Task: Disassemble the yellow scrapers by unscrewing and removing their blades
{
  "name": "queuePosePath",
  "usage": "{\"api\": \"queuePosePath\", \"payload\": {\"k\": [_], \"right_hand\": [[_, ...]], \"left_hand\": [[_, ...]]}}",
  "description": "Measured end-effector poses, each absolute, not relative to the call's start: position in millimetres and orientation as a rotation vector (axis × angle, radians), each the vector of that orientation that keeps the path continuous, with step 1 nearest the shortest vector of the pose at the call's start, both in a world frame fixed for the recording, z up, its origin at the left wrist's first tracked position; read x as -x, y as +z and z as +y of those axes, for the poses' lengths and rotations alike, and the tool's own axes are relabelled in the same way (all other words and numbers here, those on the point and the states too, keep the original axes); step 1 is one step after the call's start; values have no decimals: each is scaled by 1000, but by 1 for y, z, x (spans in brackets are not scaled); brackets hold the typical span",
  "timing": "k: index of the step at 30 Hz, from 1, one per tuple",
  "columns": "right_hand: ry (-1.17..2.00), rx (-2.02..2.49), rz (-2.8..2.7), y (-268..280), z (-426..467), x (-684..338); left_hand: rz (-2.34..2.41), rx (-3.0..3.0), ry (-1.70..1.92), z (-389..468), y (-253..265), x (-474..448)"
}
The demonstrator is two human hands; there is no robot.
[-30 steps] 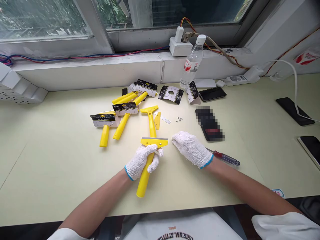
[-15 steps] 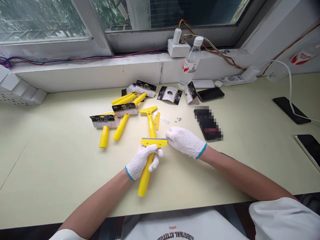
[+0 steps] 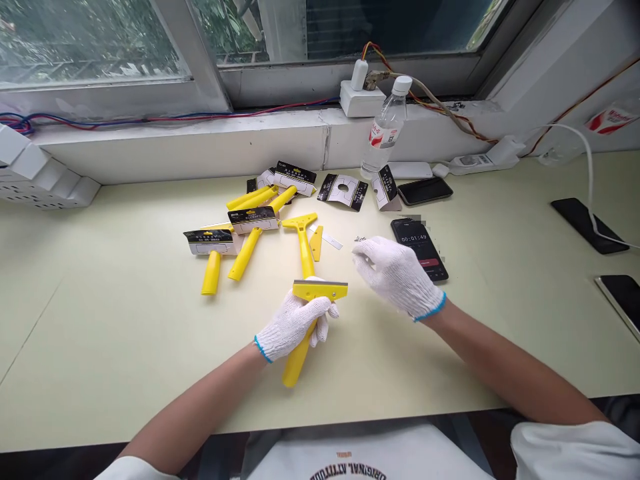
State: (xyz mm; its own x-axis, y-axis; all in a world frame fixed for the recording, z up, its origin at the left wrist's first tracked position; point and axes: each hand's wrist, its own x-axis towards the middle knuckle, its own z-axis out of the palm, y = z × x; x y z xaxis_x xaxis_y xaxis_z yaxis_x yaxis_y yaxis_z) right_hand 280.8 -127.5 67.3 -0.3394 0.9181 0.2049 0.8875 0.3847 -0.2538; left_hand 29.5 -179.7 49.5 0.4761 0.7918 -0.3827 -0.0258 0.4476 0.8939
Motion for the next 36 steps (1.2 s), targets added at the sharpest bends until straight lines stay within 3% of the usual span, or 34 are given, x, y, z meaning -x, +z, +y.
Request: {"api": "queuePosePath", "payload": {"k": [4, 8, 12, 24, 36], "right_hand": [[273, 1612, -2065, 61, -150, -301], [234, 1773, -2028, 43, -148, -327], [269, 1829, -2041, 28, -148, -330], [337, 1828, -2176, 22, -143, -315], [348, 1796, -2113, 16, -141, -316]], "left_hand": [[1058, -1365, 571, -149, 76, -36], [1155, -2121, 556, -90, 83, -64], [1242, -2608, 145, -36, 67, -106], [982, -2941, 3, -12, 38, -115], [967, -2827, 53, -6, 42, -114]]}}
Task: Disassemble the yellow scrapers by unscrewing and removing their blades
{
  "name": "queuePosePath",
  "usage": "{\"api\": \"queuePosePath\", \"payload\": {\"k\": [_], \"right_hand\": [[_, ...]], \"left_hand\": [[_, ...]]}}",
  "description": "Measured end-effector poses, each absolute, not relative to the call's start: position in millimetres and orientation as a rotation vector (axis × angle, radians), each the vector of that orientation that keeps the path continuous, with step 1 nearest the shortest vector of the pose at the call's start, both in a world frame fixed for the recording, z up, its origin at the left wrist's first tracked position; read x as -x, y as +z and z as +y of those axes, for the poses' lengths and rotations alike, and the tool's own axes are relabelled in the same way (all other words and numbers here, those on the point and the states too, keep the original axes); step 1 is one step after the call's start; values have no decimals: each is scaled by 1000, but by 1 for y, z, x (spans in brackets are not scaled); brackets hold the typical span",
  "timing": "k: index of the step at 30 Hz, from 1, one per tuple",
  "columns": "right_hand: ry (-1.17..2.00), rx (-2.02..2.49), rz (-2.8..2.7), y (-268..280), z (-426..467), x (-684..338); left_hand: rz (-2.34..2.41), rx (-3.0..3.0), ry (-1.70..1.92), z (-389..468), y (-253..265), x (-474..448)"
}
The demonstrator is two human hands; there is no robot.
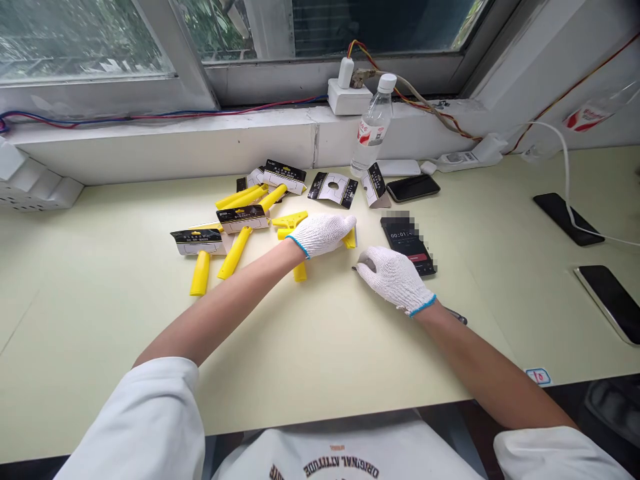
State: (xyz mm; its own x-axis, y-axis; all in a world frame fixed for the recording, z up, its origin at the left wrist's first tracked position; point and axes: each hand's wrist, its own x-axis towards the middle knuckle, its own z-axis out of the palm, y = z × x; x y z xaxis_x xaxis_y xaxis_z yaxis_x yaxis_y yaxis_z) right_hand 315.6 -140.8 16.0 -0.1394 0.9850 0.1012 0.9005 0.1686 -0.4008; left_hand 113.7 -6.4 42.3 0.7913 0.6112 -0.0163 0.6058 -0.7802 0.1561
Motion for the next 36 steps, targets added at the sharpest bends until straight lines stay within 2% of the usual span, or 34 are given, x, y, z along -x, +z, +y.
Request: {"api": "queuePosePath", "payload": {"k": [4, 10, 15, 21, 26, 31, 36], "right_hand": [[333, 1720, -2020, 22, -139, -318], [100, 1363, -1900, 56, -131, -325], [439, 1088, -2043, 69, -144, -313], [895, 1119, -1885, 61, -169, -278], [963, 1229, -1863, 55, -178, -260], [833, 1296, -1878, 44, -182, -254], [1012, 1400, -1814, 35, -179, -255]], "left_hand": [[935, -2860, 125, -6, 48, -109], [859, -2744, 360, -33, 83, -79], [787, -2347, 353, -80, 107, -48], [826, -2054, 304, -113, 100, -25], [808, -1928, 265, -120, 89, -14], [793, -1830, 138, -122, 85, -8], [847, -1674, 101, -129, 78, -8]]}}
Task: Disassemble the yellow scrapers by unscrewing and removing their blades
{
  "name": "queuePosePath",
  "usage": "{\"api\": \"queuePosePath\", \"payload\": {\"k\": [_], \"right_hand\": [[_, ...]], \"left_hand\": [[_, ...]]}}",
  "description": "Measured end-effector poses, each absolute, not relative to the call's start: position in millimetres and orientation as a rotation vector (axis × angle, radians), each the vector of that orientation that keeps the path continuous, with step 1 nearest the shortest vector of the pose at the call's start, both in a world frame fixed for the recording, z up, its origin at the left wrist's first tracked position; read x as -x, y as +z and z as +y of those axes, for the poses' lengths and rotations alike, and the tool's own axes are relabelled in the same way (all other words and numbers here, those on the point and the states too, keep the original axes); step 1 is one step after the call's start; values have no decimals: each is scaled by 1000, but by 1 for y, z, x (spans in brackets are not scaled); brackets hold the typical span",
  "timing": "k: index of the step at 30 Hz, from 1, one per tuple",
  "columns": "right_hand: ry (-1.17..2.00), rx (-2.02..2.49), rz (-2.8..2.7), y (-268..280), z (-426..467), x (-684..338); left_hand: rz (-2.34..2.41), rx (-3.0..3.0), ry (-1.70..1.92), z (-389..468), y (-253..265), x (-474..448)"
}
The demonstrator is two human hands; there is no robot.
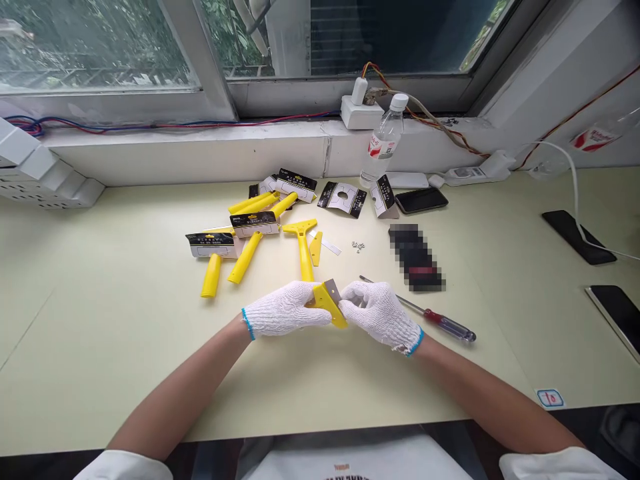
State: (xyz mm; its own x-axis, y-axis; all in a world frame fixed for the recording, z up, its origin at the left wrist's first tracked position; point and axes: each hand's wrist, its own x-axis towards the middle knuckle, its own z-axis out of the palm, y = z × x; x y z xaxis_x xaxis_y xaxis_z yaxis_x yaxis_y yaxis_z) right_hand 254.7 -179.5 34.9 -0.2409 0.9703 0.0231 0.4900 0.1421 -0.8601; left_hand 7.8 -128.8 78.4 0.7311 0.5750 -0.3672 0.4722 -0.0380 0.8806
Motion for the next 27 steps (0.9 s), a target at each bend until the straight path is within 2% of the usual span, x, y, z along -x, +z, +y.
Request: {"api": "queuePosePath", "payload": {"k": [8, 13, 18, 25, 27], "right_hand": [[1302, 1446, -1702, 50, -159, -266], [1042, 1706, -1924, 65, -89, -276], [813, 1897, -2005, 57, -38, -257], [661, 1962, -2049, 59, -54, -244], [790, 1834, -2096, 68, -72, -248]], "left_hand": [[1030, -1498, 87, -138, 68, -7], [982, -1347, 167, -144, 66, -3], [916, -1020, 370, -151, 51, 1], [902, -820, 676, -150, 46, 1], [889, -826, 690, -149, 47, -1]]}}
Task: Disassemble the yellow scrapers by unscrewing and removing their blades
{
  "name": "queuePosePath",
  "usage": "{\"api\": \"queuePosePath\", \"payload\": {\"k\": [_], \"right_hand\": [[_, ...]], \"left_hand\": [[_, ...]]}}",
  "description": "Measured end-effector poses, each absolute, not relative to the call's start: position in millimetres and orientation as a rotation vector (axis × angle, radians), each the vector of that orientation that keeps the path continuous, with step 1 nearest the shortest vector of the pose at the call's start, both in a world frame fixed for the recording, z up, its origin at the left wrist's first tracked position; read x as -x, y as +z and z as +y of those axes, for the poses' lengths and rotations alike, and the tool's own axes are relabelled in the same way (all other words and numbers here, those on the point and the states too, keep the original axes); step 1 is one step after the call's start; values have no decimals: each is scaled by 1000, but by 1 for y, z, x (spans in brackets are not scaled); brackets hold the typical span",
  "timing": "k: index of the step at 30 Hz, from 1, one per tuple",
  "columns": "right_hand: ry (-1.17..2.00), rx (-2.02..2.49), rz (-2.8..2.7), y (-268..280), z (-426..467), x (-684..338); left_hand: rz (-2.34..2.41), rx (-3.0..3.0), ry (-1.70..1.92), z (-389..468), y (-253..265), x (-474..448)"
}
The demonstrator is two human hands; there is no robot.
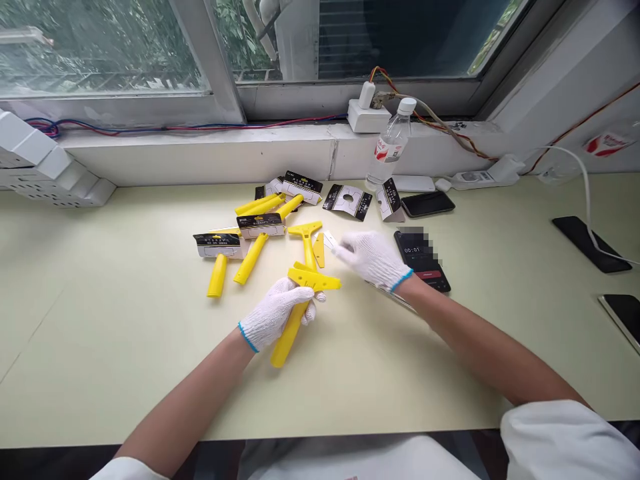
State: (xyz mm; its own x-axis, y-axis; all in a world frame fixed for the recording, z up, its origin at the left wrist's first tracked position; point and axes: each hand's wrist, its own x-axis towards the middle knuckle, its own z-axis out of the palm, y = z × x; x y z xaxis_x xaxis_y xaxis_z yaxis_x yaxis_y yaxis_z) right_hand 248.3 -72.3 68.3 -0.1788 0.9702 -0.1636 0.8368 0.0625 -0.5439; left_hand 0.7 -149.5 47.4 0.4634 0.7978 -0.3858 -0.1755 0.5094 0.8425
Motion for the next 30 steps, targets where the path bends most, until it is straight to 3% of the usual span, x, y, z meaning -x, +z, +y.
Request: {"api": "queuePosePath", "payload": {"k": [3, 5, 12, 17, 27, 30], "right_hand": [[1540, 1321, -2102, 78, -99, -254], [1790, 1195, -1977, 79, -111, -257], [1929, 1400, -1548, 71, -114, -262], [1643, 1554, -1392, 64, -107, -258], [2299, 1172, -1516, 62, -125, -246], [2123, 1225, -1639, 57, -131, -244]], "left_hand": [[874, -851, 671, -150, 47, -2], [874, -872, 657, -150, 45, -1], [904, -1038, 484, -147, 55, 7], [1077, -939, 574, -143, 58, 9], [909, -1258, 255, -144, 66, 23], [825, -1222, 236, -145, 64, 23]]}}
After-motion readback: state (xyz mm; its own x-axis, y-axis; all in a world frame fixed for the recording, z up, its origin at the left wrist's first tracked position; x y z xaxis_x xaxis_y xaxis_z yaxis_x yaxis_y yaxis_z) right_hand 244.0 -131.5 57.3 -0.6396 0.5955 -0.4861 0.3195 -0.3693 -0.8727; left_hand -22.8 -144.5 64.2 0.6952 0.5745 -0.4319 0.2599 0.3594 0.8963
